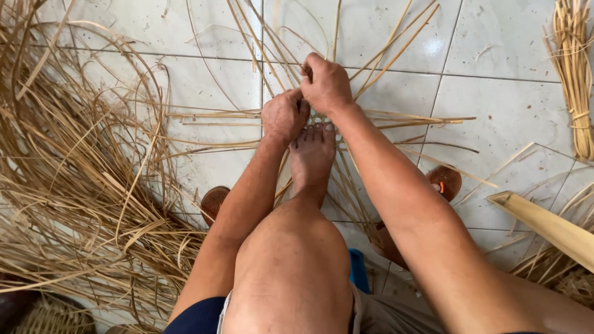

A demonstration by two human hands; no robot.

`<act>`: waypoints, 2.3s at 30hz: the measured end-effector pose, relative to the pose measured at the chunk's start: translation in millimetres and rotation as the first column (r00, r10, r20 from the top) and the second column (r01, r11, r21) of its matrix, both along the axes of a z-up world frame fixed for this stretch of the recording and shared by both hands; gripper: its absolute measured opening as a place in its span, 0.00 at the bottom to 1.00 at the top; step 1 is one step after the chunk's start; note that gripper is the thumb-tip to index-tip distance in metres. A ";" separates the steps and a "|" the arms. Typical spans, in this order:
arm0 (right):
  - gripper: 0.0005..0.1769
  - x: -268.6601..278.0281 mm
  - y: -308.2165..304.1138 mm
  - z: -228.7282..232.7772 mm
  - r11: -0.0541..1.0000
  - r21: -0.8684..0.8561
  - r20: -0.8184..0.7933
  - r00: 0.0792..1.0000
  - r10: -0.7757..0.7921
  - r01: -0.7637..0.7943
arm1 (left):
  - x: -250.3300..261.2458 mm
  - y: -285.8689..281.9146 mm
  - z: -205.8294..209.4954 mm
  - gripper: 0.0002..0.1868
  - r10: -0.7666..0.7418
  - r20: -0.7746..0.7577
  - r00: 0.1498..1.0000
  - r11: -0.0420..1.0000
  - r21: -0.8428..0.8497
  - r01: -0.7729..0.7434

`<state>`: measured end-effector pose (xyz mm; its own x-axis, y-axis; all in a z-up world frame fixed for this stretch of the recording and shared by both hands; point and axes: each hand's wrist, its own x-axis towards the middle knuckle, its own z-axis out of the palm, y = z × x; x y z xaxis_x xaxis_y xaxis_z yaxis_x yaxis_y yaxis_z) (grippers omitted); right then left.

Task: Weaving the base of a basket by interlacing thin, flexible strips of material while sitting on the floor.

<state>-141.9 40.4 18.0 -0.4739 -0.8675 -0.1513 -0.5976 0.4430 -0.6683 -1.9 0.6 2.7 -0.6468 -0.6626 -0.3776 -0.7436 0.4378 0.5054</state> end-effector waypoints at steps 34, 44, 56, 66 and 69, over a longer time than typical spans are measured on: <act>0.14 -53.1 19.3 83.9 0.987 -0.025 0.547 0.824 0.146 -0.159 | 0.1 -4.4 5.1 0.12 0.036 -0.053 0.998 0.999 0.040 -0.033; 0.06 -36.7 16.1 137.0 0.909 -0.320 0.014 0.958 0.287 -0.268 | 1.4 -8.5 1.5 0.07 0.033 -0.034 0.999 0.995 0.090 -0.030; 0.21 -22.8 62.0 -2.2 0.817 -0.032 -0.325 0.779 0.536 -0.576 | 5.2 -2.5 4.1 0.09 0.036 -0.105 0.994 0.999 0.028 -0.033; 0.33 -43.5 89.3 -32.2 0.733 0.059 -0.394 0.658 0.641 -0.678 | 7.3 -9.9 0.1 0.05 0.064 -0.204 0.977 0.996 0.068 -0.051; 0.35 -45.8 87.8 -34.5 0.704 0.143 -0.460 0.583 0.670 -0.696 | 5.4 -9.9 -1.1 0.06 0.078 -0.174 0.982 0.995 0.074 -0.066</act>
